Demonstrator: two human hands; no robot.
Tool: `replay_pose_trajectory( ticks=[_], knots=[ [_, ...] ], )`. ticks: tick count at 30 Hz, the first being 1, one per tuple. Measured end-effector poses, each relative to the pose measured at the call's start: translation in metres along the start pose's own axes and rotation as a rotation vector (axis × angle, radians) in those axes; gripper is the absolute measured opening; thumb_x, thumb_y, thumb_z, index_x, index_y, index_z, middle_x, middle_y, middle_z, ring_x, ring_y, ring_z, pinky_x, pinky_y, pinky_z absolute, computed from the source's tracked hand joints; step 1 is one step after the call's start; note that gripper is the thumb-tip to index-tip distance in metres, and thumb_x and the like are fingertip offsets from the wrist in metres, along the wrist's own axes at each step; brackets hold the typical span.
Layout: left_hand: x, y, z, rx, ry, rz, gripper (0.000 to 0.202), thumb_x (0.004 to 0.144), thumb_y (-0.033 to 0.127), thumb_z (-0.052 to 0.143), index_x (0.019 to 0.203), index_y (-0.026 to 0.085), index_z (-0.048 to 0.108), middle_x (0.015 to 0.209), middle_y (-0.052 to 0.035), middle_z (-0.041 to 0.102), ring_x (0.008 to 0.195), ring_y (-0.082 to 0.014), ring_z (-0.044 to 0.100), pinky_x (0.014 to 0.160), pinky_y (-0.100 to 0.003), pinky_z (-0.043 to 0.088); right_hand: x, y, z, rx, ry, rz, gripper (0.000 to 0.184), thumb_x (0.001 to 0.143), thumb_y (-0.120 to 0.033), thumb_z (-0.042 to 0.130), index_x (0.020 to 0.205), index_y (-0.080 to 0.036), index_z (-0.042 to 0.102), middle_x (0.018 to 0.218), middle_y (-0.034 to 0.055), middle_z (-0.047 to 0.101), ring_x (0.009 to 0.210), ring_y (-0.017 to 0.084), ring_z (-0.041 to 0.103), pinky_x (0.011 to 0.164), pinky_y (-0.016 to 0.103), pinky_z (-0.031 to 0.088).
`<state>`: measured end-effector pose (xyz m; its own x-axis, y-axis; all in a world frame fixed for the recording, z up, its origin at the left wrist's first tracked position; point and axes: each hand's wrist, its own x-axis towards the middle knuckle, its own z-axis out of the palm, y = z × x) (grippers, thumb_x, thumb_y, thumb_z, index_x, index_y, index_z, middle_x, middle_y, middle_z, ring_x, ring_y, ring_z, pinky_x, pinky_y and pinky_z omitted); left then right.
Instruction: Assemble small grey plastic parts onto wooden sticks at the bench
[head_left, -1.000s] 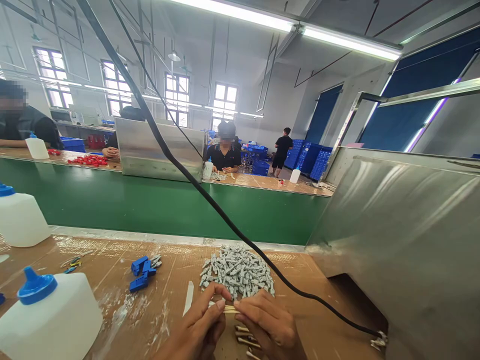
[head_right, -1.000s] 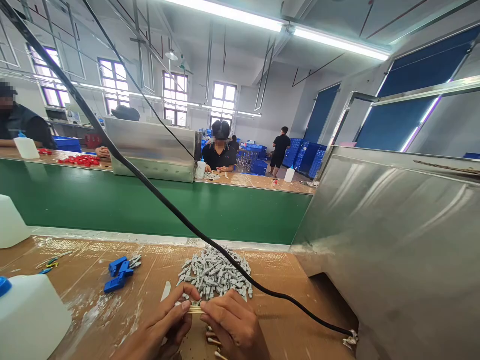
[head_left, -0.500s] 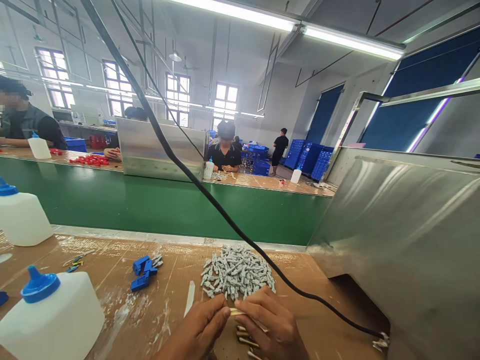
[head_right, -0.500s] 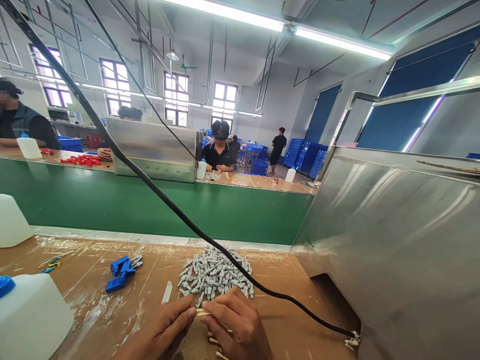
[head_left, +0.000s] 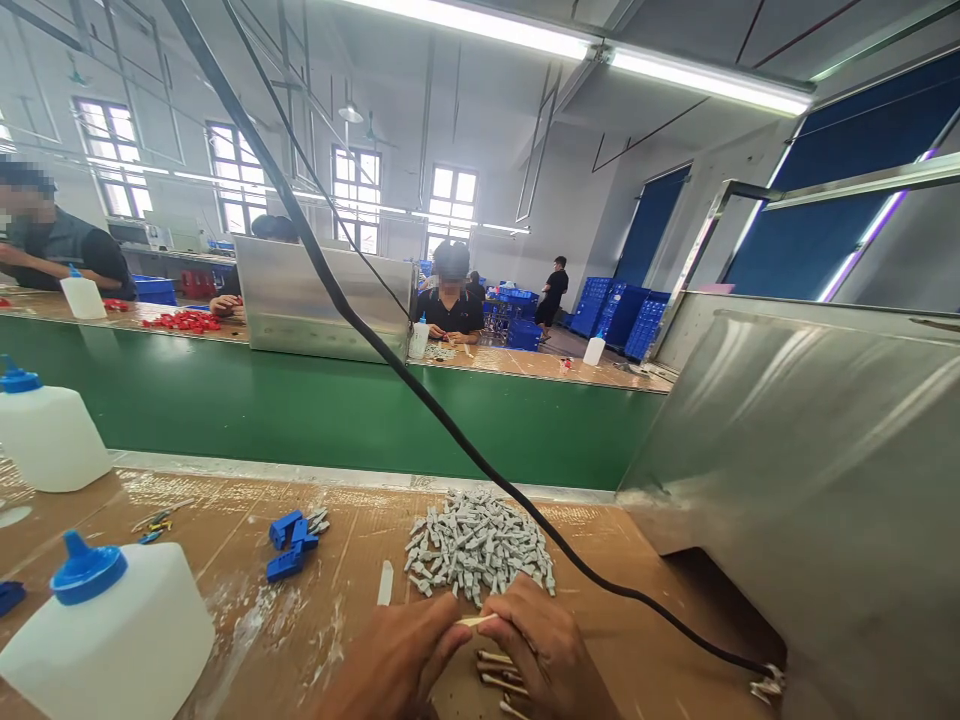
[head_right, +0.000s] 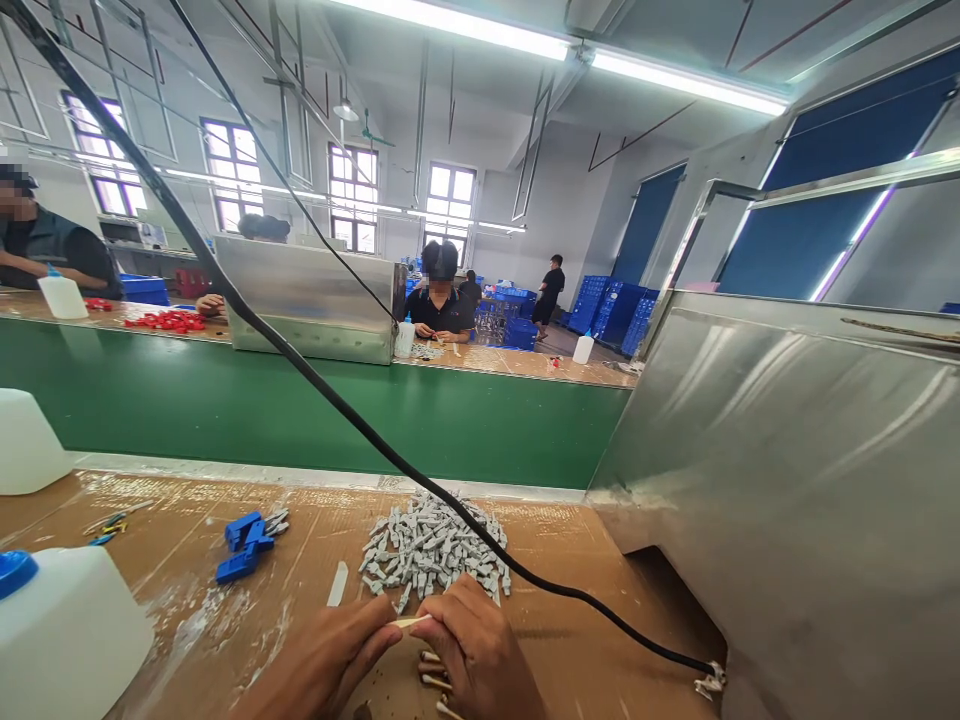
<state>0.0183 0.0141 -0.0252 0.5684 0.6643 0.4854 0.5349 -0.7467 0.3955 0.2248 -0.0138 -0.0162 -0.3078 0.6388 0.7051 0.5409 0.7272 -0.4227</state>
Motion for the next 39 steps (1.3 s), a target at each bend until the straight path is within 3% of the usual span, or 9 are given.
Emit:
replay_pose_trajectory(
  ticks=[13, 19, 25, 31, 39],
  knots=[
    [0.003, 0.003, -0.003, 0.131, 0.112, 0.097, 0.041, 0.109, 0.041, 0.026, 0.079, 0.024, 0.049, 0.062, 0.0073, 0.060, 0.048, -0.0103, 0.056, 0.047, -0.025, 0.031, -0.002, 0.002, -0.001, 0.012, -0.031, -0.016, 0.011, 0.102, -0.019, 0.050, 0.098, -0.022, 0.060, 0.084, -0.0005, 0.066, 0.077, 0.014, 0.055, 0.073, 0.026, 0.043],
    [0.008, 0.011, -0.016, 0.195, 0.113, 0.169, 0.040, 0.109, 0.036, 0.026, 0.081, 0.023, 0.051, 0.061, 0.0070, 0.061, 0.048, -0.0095, 0.059, 0.047, -0.024, 0.034, -0.003, 0.002, 0.002, 0.046, -0.011, -0.032, 0.013, 0.101, -0.014, 0.052, 0.107, -0.022, 0.061, 0.092, 0.0003, 0.069, 0.082, 0.015, 0.058, 0.081, 0.028, 0.044],
    [0.008, 0.015, -0.019, 0.234, 0.105, 0.181, 0.041, 0.109, 0.034, 0.028, 0.079, 0.023, 0.052, 0.062, 0.0064, 0.060, 0.046, -0.0096, 0.057, 0.046, -0.026, 0.032, -0.002, 0.001, 0.001, 0.017, -0.028, -0.029, 0.010, 0.101, -0.015, 0.051, 0.095, -0.022, 0.056, 0.082, -0.0007, 0.063, 0.077, 0.014, 0.053, 0.072, 0.026, 0.043],
    [0.010, 0.019, -0.026, 0.154, 0.073, 0.127, 0.045, 0.108, 0.039, 0.029, 0.079, 0.022, 0.059, 0.065, 0.0049, 0.063, 0.051, -0.0093, 0.062, 0.048, -0.022, 0.037, 0.001, -0.002, -0.001, -0.015, -0.029, -0.060, 0.011, 0.102, -0.017, 0.049, 0.095, -0.022, 0.055, 0.081, -0.0007, 0.061, 0.077, 0.014, 0.052, 0.071, 0.026, 0.043],
    [0.010, 0.019, -0.027, 0.143, 0.100, 0.139, 0.043, 0.108, 0.039, 0.031, 0.085, 0.022, 0.063, 0.068, 0.0036, 0.066, 0.054, -0.0113, 0.064, 0.050, -0.022, 0.042, -0.002, 0.001, 0.002, -0.070, -0.024, -0.060, 0.021, 0.105, -0.023, 0.042, 0.089, -0.021, 0.055, 0.076, -0.0006, 0.059, 0.073, 0.014, 0.052, 0.067, 0.026, 0.042]
  ],
)
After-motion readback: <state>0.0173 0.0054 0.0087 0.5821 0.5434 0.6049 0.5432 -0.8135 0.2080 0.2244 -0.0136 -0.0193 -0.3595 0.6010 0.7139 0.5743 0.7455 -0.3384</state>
